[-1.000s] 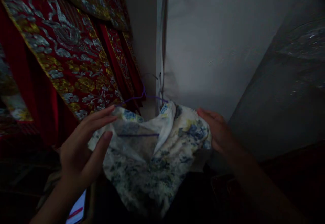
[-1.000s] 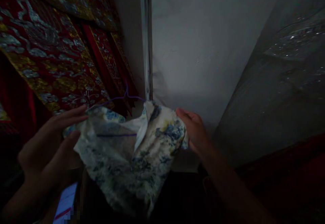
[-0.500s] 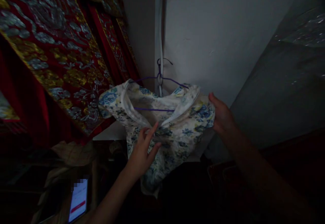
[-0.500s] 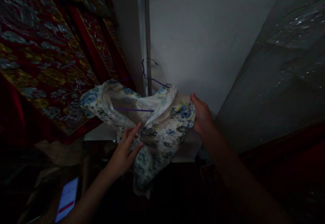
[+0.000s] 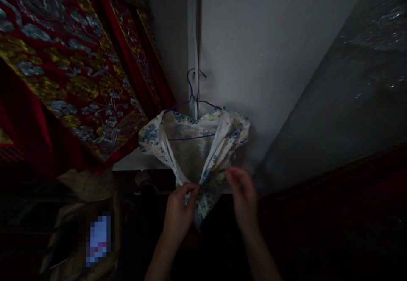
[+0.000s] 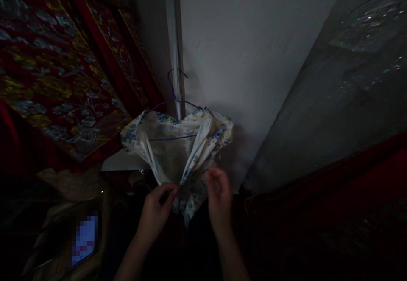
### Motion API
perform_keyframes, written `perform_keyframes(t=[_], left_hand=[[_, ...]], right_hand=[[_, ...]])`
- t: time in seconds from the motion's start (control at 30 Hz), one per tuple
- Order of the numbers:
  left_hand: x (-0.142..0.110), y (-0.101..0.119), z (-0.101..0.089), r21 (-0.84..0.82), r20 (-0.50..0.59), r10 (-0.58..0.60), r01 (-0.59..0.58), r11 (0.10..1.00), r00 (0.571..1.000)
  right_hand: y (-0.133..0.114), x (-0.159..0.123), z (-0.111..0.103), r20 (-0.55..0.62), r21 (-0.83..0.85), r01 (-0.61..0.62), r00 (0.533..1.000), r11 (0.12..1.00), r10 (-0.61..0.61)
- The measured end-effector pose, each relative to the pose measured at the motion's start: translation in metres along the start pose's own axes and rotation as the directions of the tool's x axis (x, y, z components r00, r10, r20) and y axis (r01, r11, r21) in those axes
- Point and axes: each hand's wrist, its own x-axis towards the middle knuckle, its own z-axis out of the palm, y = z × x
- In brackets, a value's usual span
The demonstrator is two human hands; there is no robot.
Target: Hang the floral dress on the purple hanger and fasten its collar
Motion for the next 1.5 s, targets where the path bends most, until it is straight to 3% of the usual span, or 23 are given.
perform_keyframes(t=[0.07, 0.17, 0.27, 0.37, 0.47, 0.67, 0.73, 0.8, 0.9, 1.0, 1.1, 1.2, 1.3, 1.43, 1.5], left_hand=[[-0.009, 0.007, 0.002, -0.06, -0.022, -0.001, 0.0, 0.998, 1.0], [-0.017, 0.013, 0.0, -0.106, -0.049, -0.003, -0.003, 0.994, 0.999], [-0.021, 0.016, -0.006, -0.134, -0.085, -0.019, 0.007, 0.991, 0.996], [-0.025, 0.019, -0.012, -0.18, -0.089, -0.049, 0.032, 0.983, 0.995], [-0.029, 0.021, -0.012, -0.221, -0.098, -0.058, 0.035, 0.975, 0.994], [-0.035, 0.004, 0.013, -0.447, -0.318, -0.108, -0.049, 0.893, 0.942], [-0.035, -0.006, 0.021, -0.493, -0.263, -0.118, -0.028, 0.87, 0.958], [-0.034, -0.012, 0.024, -0.483, -0.127, -0.104, 0.03, 0.875, 0.986], [-0.032, -0.011, 0.023, -0.46, 0.024, -0.084, 0.085, 0.884, 0.996], [-0.03, -0.004, 0.019, -0.443, 0.039, -0.089, 0.097, 0.891, 0.995], [-0.03, -0.002, 0.019, -0.409, -0.028, -0.116, 0.094, 0.908, 0.993], [-0.033, -0.003, 0.02, -0.391, -0.082, -0.144, 0.101, 0.915, 0.986], [-0.037, -0.004, 0.022, -0.383, -0.074, -0.169, 0.129, 0.915, 0.983], [-0.039, -0.005, 0.028, -0.379, -0.058, -0.184, 0.149, 0.913, 0.981], [-0.039, -0.006, 0.033, -0.363, -0.061, -0.172, 0.139, 0.921, 0.983]], right_hand=[[0.008, -0.046, 0.011, 0.349, 0.023, -0.163, 0.926, 0.986, 0.145], [0.005, -0.071, 0.023, 0.476, 0.005, -0.162, 0.868, 0.987, 0.14], [-0.007, -0.063, 0.026, 0.537, -0.003, -0.099, 0.839, 0.995, 0.086], [-0.014, -0.057, 0.025, 0.545, 0.025, -0.116, 0.834, 0.993, 0.084], [-0.014, -0.063, 0.023, 0.52, 0.071, -0.234, 0.838, 0.97, 0.164], [-0.02, -0.071, 0.02, 0.517, 0.132, -0.383, 0.813, 0.914, 0.266], [-0.02, -0.069, 0.02, 0.525, 0.134, -0.407, 0.803, 0.904, 0.284], [-0.02, -0.066, 0.02, 0.539, 0.123, -0.414, 0.791, 0.902, 0.289], [-0.018, -0.064, 0.019, 0.551, 0.084, -0.4, 0.782, 0.913, 0.291], [-0.016, -0.064, 0.017, 0.571, 0.052, -0.405, 0.762, 0.913, 0.306], [-0.018, -0.062, 0.018, 0.601, 0.044, -0.443, 0.727, 0.896, 0.33], [-0.026, -0.05, 0.021, 0.588, 0.058, -0.531, 0.702, 0.845, 0.402], [-0.044, -0.018, 0.028, 0.583, 0.132, -0.595, 0.694, 0.793, 0.423], [-0.083, 0.048, 0.051, 0.593, 0.243, -0.525, 0.746, 0.816, 0.303], [-0.106, 0.077, 0.065, 0.521, 0.283, -0.44, 0.816, 0.852, 0.249]])
